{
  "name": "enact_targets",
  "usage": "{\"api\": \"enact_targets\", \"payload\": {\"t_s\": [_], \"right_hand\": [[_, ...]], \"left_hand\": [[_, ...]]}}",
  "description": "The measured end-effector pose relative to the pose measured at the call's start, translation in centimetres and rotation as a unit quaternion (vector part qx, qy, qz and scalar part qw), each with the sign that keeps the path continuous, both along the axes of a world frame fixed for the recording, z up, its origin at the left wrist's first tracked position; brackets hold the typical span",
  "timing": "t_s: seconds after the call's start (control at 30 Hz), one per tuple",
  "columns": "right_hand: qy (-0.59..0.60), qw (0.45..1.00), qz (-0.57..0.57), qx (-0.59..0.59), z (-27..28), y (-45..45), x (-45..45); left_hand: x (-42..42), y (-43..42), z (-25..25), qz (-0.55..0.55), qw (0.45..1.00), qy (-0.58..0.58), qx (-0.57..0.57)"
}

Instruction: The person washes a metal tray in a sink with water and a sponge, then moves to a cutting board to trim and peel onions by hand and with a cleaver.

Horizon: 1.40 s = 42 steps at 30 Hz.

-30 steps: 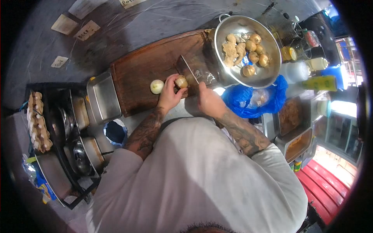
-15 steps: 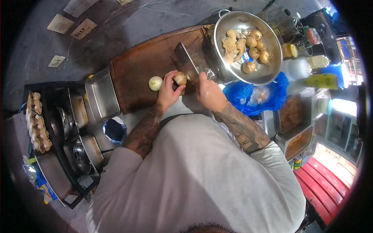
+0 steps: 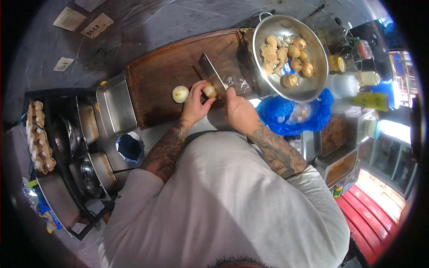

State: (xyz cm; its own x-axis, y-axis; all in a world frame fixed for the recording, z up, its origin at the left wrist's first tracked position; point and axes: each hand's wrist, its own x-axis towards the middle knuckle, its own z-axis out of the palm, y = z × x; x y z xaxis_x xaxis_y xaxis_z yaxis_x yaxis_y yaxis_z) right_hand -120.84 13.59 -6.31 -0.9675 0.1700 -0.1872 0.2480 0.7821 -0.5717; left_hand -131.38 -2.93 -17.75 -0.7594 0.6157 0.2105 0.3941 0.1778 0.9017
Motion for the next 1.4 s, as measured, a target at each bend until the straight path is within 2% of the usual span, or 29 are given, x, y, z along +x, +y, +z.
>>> {"api": "enact_targets", "payload": {"t_s": [0.5, 0.9, 1.4], "right_hand": [[-0.003, 1.000, -0.007, 0.028, -2.0, -0.7, -2.5], [0.045, 0.998, -0.016, -0.036, -1.5, 1.0, 0.5], [-0.032, 0.999, 0.006, 0.024, -1.4, -0.4, -2.6]], "left_hand": [[-0.1, -0.1, -0.3, -0.005, 0.999, 0.032, -0.002], [-0.1, -0.1, 0.3, -0.011, 1.000, 0.021, -0.010], [-0.1, -0.3, -0.7, -0.016, 0.999, 0.042, -0.018]]}}
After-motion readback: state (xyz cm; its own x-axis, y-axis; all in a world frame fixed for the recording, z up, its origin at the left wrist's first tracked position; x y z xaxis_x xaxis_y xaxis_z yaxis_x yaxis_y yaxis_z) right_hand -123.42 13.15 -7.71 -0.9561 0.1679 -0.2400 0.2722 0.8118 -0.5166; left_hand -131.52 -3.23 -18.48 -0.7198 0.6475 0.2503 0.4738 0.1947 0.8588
